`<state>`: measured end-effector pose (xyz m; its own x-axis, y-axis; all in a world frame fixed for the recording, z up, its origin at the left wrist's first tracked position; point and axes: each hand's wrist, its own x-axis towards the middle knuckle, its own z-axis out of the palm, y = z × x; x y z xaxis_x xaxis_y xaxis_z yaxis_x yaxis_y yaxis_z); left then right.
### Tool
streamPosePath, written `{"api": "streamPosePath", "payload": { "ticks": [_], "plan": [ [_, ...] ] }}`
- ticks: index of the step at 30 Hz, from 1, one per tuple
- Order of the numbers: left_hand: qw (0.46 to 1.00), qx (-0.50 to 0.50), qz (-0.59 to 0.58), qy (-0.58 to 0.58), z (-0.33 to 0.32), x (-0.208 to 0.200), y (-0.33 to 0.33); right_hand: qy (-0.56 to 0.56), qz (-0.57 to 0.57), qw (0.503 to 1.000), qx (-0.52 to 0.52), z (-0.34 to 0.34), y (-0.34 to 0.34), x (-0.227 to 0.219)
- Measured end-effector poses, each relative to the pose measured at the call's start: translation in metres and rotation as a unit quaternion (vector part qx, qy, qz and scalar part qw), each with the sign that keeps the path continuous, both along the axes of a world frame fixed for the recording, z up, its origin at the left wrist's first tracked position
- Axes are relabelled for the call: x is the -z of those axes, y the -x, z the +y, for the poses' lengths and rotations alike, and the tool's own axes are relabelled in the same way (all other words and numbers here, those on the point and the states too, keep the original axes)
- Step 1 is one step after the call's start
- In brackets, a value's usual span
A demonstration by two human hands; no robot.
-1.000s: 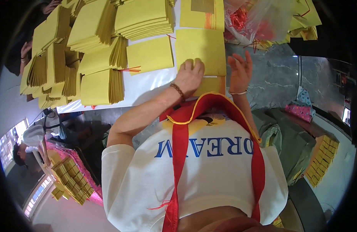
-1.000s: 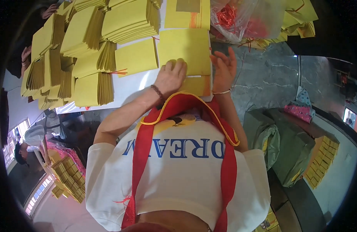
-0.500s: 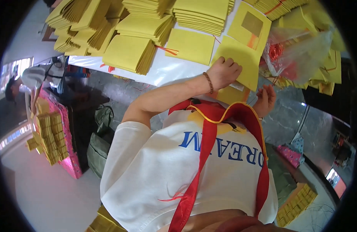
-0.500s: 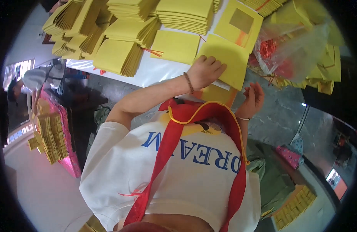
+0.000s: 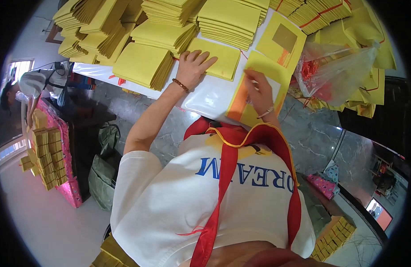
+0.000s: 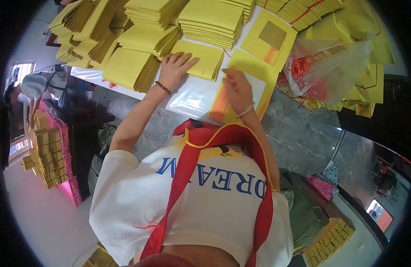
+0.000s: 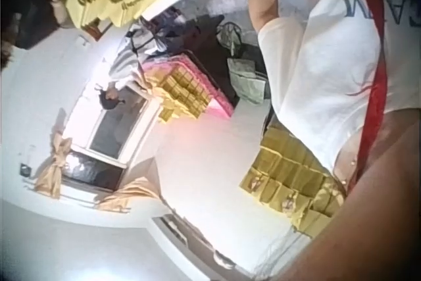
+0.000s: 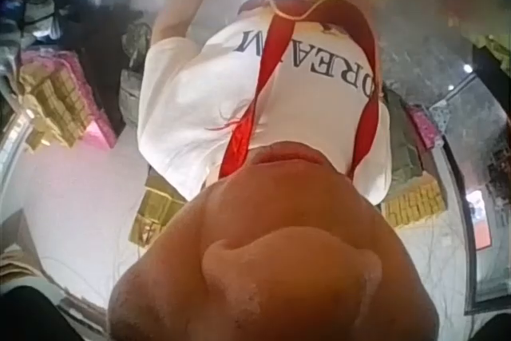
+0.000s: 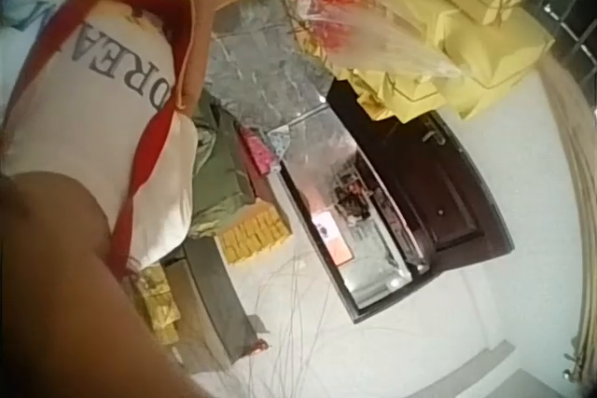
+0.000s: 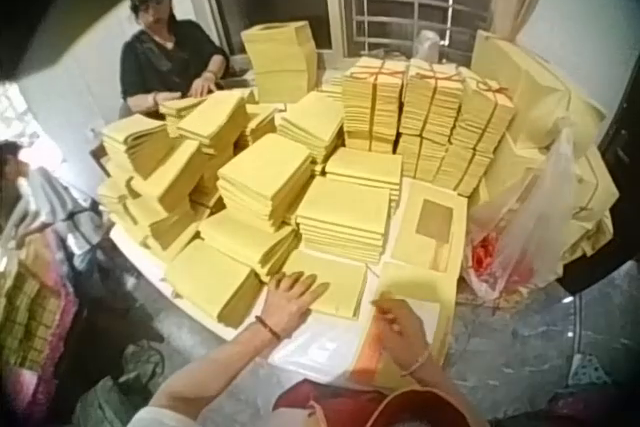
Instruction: Folding and stacking individual yellow paper sheets on a workbench.
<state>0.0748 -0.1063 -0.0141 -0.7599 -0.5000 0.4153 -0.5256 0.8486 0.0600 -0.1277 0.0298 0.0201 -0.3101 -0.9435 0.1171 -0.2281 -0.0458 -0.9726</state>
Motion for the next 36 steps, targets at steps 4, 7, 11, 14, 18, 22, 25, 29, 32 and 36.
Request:
{"api": "streamPosePath", "payload": {
  "ticks": [4,7,11,14,18,22,25,29,32,36],
  "plan": [
    [0.997,-0.009,-0.041,-0.064,0.003,-0.007,0.003,0.065,0.277,0.957,-0.063,-0.016,-0.01,0.0],
    [0.999,-0.035,-0.024,-0.031,0.008,-0.018,0.009,0.043,0.283,0.955,-0.071,-0.018,-0.01,0.004],
    [0.996,-0.059,-0.003,-0.064,0.012,-0.01,0.012,0.06,0.235,0.97,-0.01,-0.022,-0.018,0.008],
    [0.995,-0.071,-0.036,-0.059,0.017,0.005,0.011,-0.072,-0.274,0.959,-0.019,-0.027,-0.036,-0.007],
    [0.994,-0.049,-0.053,-0.085,0.008,0.0,0.007,-0.036,-0.209,0.977,-0.013,-0.034,-0.036,0.048],
    [0.971,-0.04,0.117,-0.206,0.003,0.0,-0.007,-0.144,-0.075,0.986,-0.037,-0.032,-0.041,0.03],
    [0.954,-0.163,0.163,-0.192,0.013,0.017,-0.001,-0.182,-0.1,0.978,-0.032,-0.032,-0.043,0.032],
    [0.953,-0.158,0.172,-0.192,0.009,0.023,0.005,-0.135,-0.189,0.971,-0.051,-0.03,-0.046,0.039],
    [0.963,-0.155,0.15,-0.163,0.007,0.022,0.009,-0.108,-0.185,0.976,-0.044,-0.03,-0.05,0.036],
    [0.968,-0.162,0.116,-0.153,0.009,0.013,0.013,-0.102,-0.271,0.956,-0.039,-0.029,-0.052,0.014]
  ]
}}
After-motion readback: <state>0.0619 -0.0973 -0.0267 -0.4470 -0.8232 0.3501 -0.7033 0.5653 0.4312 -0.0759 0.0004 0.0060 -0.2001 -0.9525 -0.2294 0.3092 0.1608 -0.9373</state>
